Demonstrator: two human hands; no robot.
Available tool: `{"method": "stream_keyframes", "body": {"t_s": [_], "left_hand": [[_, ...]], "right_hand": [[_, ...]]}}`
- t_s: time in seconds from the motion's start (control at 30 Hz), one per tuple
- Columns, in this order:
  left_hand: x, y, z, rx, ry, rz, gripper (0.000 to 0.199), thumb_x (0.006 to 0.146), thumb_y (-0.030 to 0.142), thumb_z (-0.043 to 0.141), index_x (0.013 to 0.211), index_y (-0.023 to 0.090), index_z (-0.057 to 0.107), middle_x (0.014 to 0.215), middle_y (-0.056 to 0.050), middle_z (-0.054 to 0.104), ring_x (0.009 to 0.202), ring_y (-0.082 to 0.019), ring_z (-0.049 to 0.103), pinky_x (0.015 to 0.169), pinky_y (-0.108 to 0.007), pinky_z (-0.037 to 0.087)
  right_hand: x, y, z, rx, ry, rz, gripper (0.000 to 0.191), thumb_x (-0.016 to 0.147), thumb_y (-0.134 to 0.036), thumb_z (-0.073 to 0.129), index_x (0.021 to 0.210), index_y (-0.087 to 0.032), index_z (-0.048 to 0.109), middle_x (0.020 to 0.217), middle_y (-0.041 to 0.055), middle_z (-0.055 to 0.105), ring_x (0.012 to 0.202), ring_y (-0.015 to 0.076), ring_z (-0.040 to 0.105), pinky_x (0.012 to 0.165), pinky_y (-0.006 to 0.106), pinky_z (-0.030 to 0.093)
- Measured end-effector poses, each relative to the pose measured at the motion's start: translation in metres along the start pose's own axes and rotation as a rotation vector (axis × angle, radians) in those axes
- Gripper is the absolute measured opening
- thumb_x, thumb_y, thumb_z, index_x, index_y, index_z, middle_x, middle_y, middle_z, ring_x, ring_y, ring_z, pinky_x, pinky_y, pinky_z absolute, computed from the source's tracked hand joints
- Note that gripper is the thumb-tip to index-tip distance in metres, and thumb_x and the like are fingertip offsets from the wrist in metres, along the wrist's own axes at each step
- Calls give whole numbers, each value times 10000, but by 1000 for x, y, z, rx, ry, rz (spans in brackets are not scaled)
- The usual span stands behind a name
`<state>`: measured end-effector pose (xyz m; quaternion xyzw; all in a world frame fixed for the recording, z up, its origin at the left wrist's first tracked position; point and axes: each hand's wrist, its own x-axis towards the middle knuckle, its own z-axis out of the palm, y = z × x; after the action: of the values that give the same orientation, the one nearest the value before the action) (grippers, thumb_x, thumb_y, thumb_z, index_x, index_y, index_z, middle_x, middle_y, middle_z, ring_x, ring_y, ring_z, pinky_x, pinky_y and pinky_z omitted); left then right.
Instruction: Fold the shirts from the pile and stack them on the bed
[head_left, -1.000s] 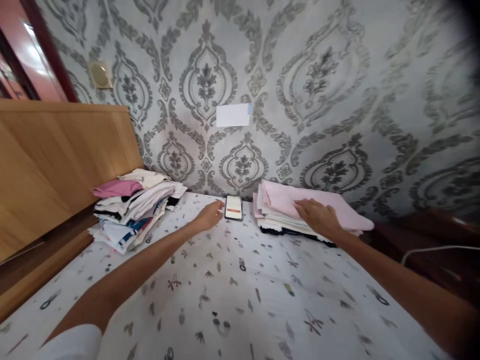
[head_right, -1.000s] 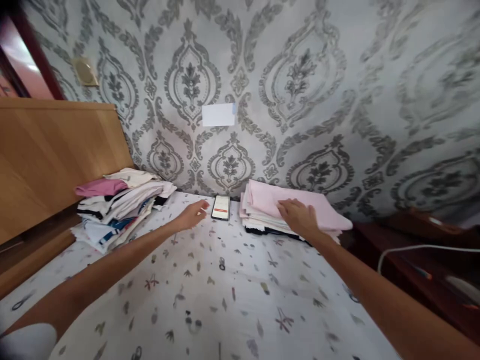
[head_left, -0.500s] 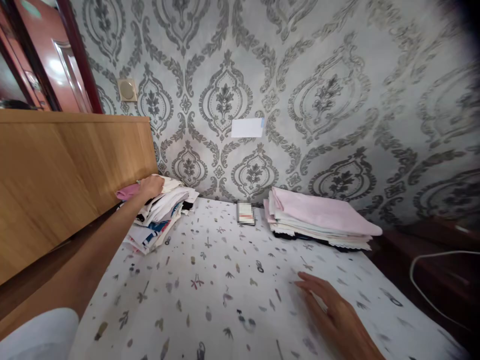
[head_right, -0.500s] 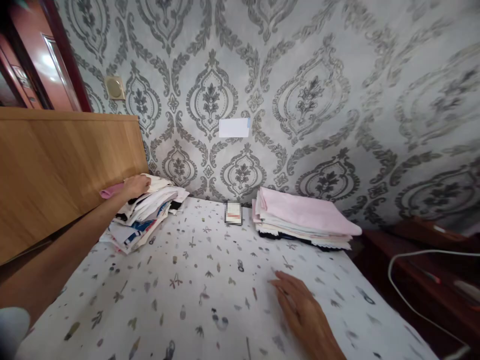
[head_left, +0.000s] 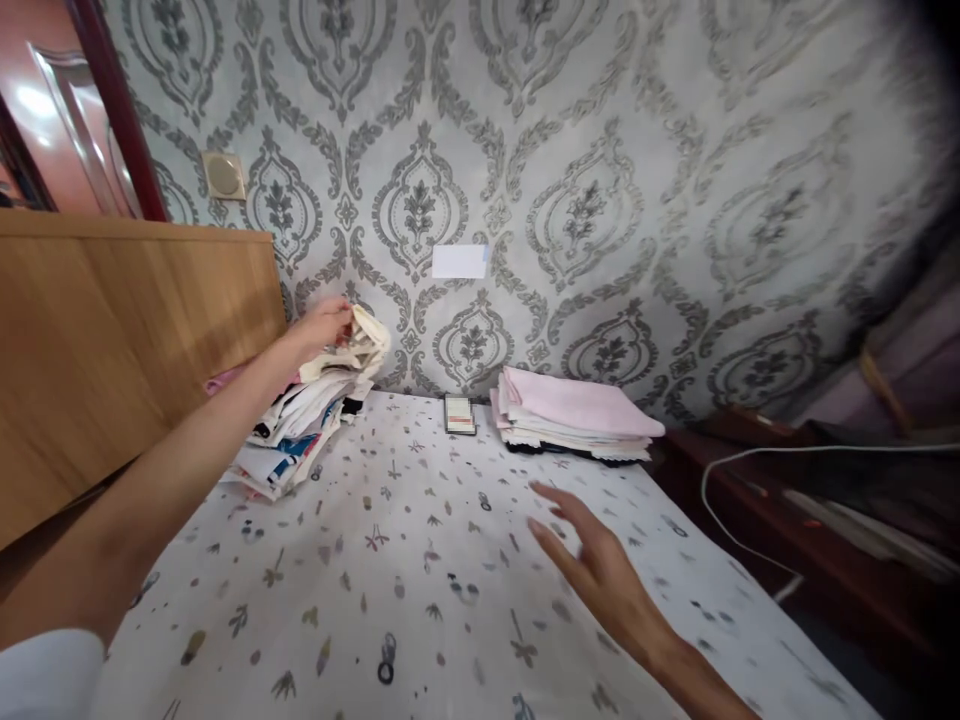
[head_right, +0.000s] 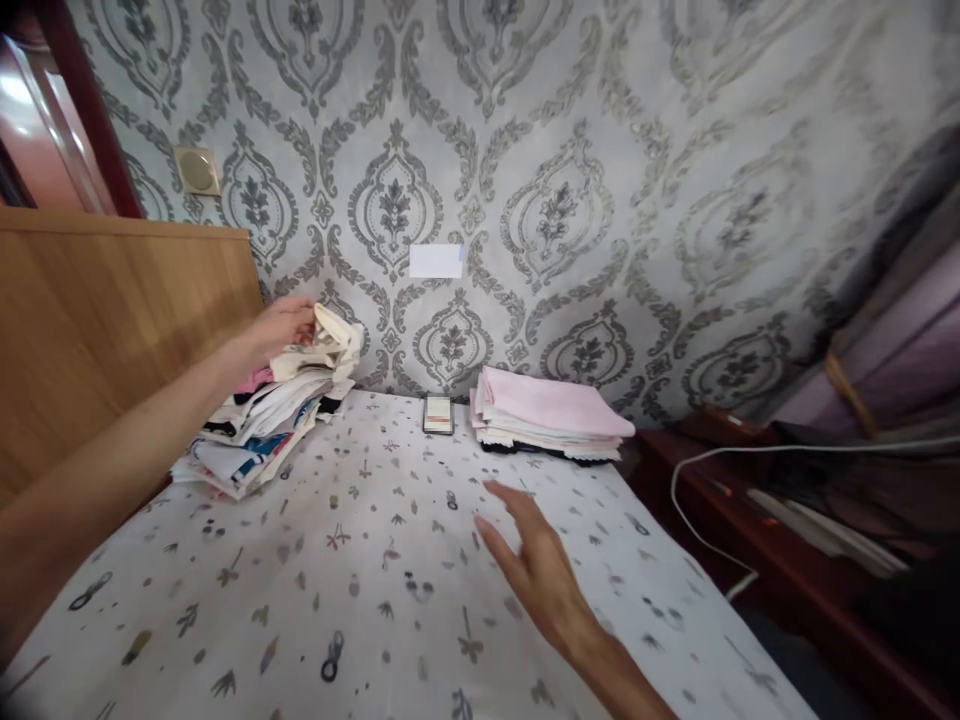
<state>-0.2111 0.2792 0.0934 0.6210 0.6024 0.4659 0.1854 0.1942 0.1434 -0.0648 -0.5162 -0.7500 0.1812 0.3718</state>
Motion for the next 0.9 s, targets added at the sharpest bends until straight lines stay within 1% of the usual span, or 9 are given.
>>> {"method": "stream_keyframes", "body": {"t_s": [0.1, 0.17, 0.27, 0.33, 0.43, 0.57, 0.63, 0.73, 0.9], "left_hand": [[-38, 44, 39, -187, -288, 135, 77, 858, 267, 543, 874, 192, 547, 667, 12, 522, 560, -122, 497, 556, -248, 417], [-67, 66, 67, -195, -438, 209, 52, 881, 229, 543, 860, 184, 559, 624, 25, 484, 535, -107, 469, 546, -238, 404], [-107, 82, 104, -226, -598, 269, 76, 918, 213, 540, 862, 173, 573, 628, 24, 507, 536, -96, 480, 561, -234, 422], [-128, 78, 123, -325, -597, 280, 96, 937, 271, 554, 917, 179, 573, 713, 4, 569, 609, -111, 545, 600, -243, 457], [-157, 55, 143, -486, -541, 274, 271, 895, 360, 630, 1104, 210, 546, 963, -42, 639, 885, -177, 635, 737, -286, 511], [-190, 10, 162, -364, -886, 261, 488, 766, 349, 747, 1201, 213, 575, 1142, -78, 671, 1095, -265, 627, 890, -353, 510], [-200, -10, 165, -208, -1000, 198, 366, 752, 348, 722, 1068, 174, 659, 1040, -83, 719, 1021, -296, 662, 862, -371, 519], [-204, -27, 150, -193, -953, 56, 299, 722, 342, 699, 954, 154, 707, 961, -70, 753, 948, -294, 691, 819, -358, 535], [-194, -13, 78, -625, -689, -133, 423, 636, 304, 799, 1019, 142, 720, 932, -74, 774, 796, -224, 724, 696, -279, 576]], "right_hand": [[23, -53, 11, 90, 25, -82, 792, 838, -587, 609, 1502, -219, 380, 1549, 154, 424, 1363, 344, 473, 985, 474, 504], [38, -82, 17, 174, 49, -153, 838, 825, -556, 626, 1513, -175, 338, 1536, 176, 430, 1348, 330, 480, 1018, 459, 466], [52, -97, 21, 190, 75, -202, 440, 854, -407, 562, 1210, -152, 603, 1141, 129, 692, 1019, 291, 640, 878, 409, 500], [51, -90, 18, 188, 64, -217, 216, 843, -320, 522, 915, -167, 656, 865, 69, 697, 814, 251, 633, 768, 368, 491], [35, -73, 7, 233, 132, -177, 197, 841, -310, 528, 702, -184, 589, 696, 23, 617, 699, 210, 579, 682, 335, 461], [13, -69, -9, 426, 207, -142, 208, 875, -345, 570, 754, -191, 641, 724, 5, 618, 722, 188, 591, 690, 328, 496], [7, -73, -18, 529, 240, -153, 173, 878, -347, 602, 845, -201, 688, 782, 5, 653, 763, 185, 624, 723, 331, 523], [1, -80, -41, 619, 324, -182, 161, 879, -359, 646, 925, -221, 714, 847, 5, 692, 829, 180, 666, 784, 329, 551], [-11, -89, -84, 692, 456, -199, 193, 849, -361, 720, 988, -228, 710, 1029, 11, 726, 1040, 185, 682, 945, 331, 537]]}}
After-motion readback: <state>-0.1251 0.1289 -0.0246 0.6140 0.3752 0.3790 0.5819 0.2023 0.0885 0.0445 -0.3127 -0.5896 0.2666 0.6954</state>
